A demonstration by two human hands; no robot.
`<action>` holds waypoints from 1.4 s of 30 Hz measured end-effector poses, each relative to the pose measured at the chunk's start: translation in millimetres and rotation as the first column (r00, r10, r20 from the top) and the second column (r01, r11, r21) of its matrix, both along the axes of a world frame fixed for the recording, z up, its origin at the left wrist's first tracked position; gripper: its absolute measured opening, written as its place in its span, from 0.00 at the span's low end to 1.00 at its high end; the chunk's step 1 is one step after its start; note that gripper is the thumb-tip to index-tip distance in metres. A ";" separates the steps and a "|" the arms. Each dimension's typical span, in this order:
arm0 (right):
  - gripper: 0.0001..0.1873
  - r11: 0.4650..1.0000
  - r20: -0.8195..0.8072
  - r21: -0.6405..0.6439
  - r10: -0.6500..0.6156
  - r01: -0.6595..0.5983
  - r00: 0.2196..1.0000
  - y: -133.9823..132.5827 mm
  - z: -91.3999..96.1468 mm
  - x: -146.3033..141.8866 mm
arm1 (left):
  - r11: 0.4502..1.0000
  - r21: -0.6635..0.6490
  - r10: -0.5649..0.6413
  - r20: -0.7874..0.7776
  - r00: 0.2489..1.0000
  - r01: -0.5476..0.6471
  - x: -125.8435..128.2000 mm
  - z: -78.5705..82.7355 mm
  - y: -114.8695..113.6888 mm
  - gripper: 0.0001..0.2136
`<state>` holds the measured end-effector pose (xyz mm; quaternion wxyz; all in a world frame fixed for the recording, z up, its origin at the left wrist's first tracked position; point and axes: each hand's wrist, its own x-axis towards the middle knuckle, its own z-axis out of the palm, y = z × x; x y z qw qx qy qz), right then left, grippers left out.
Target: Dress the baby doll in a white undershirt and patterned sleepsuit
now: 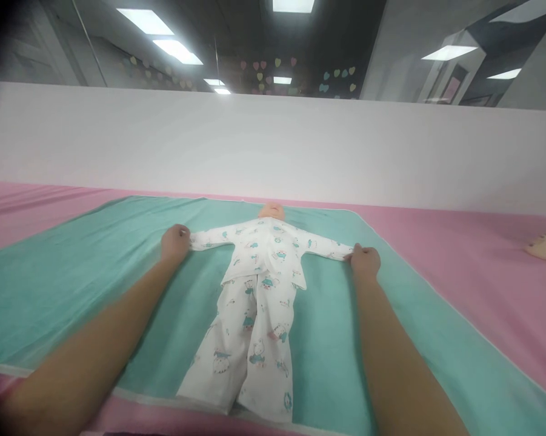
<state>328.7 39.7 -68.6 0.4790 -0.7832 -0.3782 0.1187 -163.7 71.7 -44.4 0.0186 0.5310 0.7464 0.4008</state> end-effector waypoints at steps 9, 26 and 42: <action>0.13 0.997 0.410 -0.063 0.056 -0.032 0.910 -8.0 7.7 -23.5 | 0.990 -0.140 -0.066 -0.257 0.964 0.031 3.8 -9.4 -4.4 0.15; 0.17 0.553 0.504 -0.163 0.759 -0.817 0.413 -97.6 42.9 -141.5 | 0.533 -0.151 -0.846 -0.115 0.521 0.832 85.2 14.1 -120.6 0.15; 0.12 0.576 0.783 0.004 0.506 -0.817 0.361 -103.0 45.0 -138.1 | 0.449 0.013 -0.809 -0.418 0.412 0.894 81.4 19.2 -118.2 0.04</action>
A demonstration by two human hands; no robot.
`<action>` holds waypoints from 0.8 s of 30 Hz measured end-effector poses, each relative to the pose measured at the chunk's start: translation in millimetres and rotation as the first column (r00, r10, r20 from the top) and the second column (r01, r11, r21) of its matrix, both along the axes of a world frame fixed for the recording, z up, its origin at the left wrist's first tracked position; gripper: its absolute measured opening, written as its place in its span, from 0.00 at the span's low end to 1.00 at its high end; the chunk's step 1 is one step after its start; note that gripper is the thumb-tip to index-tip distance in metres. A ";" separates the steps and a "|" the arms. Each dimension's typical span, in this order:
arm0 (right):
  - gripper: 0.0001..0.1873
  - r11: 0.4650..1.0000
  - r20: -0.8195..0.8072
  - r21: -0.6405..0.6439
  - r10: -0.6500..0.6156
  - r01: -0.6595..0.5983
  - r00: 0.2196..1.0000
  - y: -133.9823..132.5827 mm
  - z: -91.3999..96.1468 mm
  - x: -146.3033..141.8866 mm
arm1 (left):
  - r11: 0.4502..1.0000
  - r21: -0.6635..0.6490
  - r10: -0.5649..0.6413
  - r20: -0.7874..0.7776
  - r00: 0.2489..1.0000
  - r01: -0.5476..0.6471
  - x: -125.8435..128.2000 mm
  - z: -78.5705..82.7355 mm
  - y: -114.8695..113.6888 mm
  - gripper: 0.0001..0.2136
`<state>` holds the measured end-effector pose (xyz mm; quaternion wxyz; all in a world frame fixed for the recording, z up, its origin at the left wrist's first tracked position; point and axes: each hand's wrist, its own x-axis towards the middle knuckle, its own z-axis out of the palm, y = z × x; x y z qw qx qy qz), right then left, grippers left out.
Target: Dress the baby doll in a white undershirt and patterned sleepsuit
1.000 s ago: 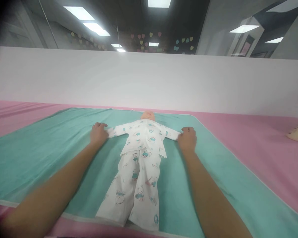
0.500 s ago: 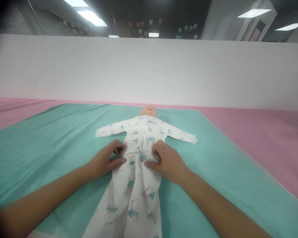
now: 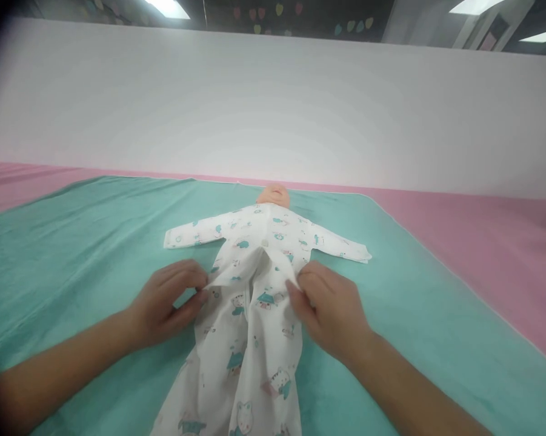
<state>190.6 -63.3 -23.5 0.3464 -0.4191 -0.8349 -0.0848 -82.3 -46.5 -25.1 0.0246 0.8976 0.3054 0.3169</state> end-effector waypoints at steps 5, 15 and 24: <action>0.15 0.968 0.254 -0.250 0.083 -0.018 0.964 3.6 -0.1 -8.0 | 0.992 -0.122 -0.037 -0.184 0.982 0.015 4.4 -4.1 6.2 0.03; 0.22 0.897 0.152 -0.407 0.254 -0.173 0.955 -82.8 4.6 -23.2 | 0.992 -0.123 -0.040 -0.201 0.979 0.016 11.6 11.2 -76.2 0.09; 0.01 0.908 0.116 -0.419 0.031 0.021 0.993 -143.0 -29.9 -25.3 | 0.969 -0.177 0.083 -0.420 0.904 -0.171 23.2 14.3 -151.4 0.13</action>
